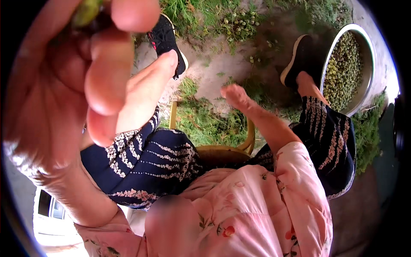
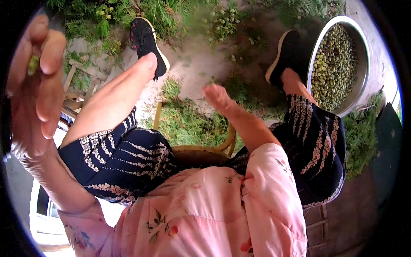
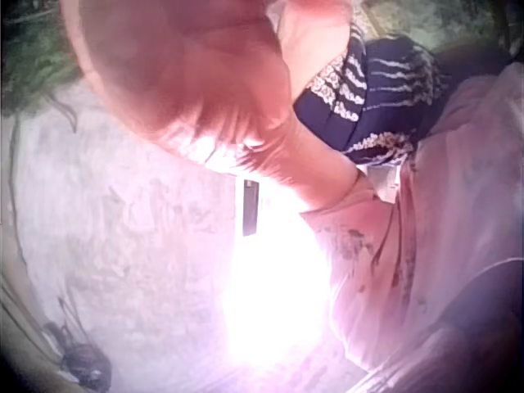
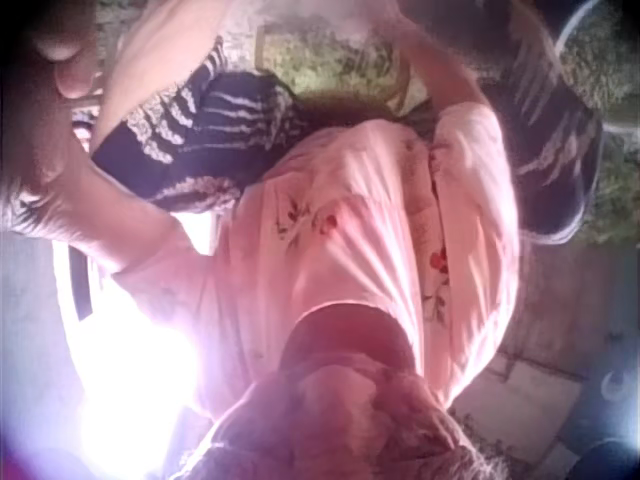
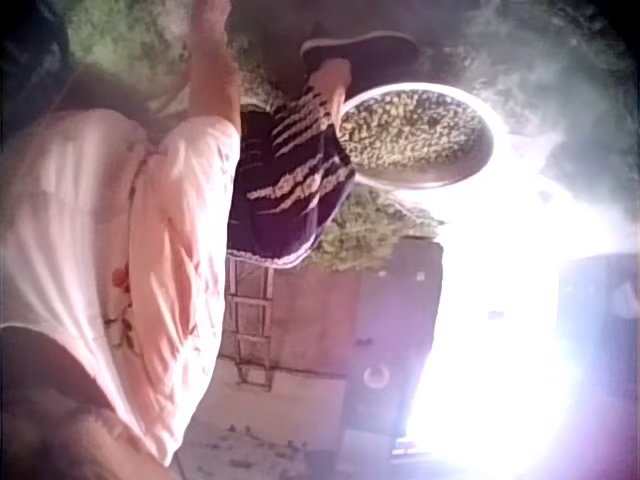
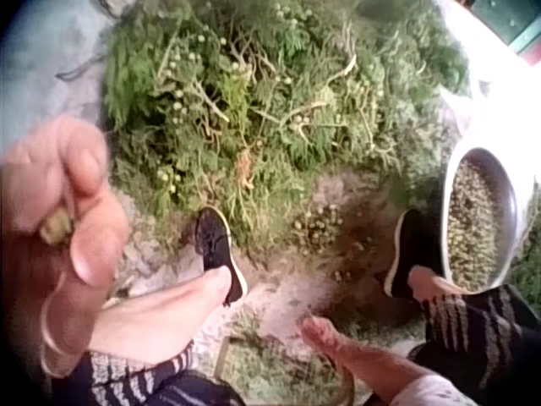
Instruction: The person picks berries from green branches by hand and places them into a metal bowl.
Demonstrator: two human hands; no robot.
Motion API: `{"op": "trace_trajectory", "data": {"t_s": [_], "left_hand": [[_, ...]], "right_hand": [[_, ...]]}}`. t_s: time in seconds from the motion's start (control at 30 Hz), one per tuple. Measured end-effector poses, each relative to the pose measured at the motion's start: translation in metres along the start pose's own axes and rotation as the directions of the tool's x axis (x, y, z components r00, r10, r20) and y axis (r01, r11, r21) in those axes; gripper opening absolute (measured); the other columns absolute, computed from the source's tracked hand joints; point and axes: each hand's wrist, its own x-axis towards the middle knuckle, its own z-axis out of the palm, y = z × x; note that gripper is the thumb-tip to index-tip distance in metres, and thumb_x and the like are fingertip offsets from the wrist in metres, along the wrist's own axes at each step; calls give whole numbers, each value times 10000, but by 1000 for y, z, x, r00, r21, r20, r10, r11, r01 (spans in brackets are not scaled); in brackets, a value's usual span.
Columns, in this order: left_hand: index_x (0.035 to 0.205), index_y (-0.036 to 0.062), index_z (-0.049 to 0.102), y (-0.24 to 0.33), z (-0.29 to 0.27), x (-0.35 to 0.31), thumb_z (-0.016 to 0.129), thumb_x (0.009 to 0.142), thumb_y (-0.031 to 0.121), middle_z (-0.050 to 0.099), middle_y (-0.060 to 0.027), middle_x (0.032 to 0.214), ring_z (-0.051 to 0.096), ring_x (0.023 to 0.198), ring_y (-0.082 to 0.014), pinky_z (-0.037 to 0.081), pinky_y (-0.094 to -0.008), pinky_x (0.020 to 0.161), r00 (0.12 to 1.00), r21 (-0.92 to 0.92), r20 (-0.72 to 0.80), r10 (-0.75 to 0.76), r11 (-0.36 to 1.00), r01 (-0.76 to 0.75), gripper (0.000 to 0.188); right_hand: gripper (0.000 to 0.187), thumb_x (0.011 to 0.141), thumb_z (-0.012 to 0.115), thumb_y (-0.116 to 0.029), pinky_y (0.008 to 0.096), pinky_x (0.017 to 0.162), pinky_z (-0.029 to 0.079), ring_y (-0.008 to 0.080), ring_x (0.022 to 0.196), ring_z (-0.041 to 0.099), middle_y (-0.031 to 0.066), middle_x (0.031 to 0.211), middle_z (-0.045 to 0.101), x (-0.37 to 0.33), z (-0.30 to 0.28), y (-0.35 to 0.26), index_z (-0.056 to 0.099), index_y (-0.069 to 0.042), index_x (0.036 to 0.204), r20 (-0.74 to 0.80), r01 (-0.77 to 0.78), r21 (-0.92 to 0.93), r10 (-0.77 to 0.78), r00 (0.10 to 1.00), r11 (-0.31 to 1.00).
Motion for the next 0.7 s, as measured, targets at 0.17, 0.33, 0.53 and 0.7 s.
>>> {"op": "trace_trajectory", "data": {"t_s": [0.17,0.33,0.53,0.7], "left_hand": [[957,-7,441,1,-4,-5,457,918,218,432,-60,775,393,474,-79,360,-174,344,998,-74,-52,29,997,-33,230],[954,1,417,3,-4,0,434,935,238,411,-72,805,391,499,-97,370,-183,350,985,-255,-129,118,956,-148,238],[944,16,389,3,-6,-4,411,949,245,388,-87,834,393,540,-125,385,-202,354,981,-379,-34,189,906,-188,230],[915,16,376,12,-11,-3,362,963,233,377,-96,825,388,552,-143,380,-221,362,982,-444,27,189,882,-158,223]], "right_hand": [[109,732,523,-116,403,570,505,307,656,621,100,682,622,-23,61,3,624,-76,727,159,-5,-114,23,987,993],[113,734,528,-135,399,545,496,283,660,614,109,713,616,-12,94,21,621,-78,706,208,101,-166,-65,976,981],[92,768,521,-169,408,542,474,294,638,595,112,701,593,-26,94,14,599,-122,751,185,257,-95,-237,954,962],[134,715,565,-110,378,511,467,266,596,563,71,649,528,-16,52,-3,529,-80,840,-342,186,-161,-231,911,969]]}}
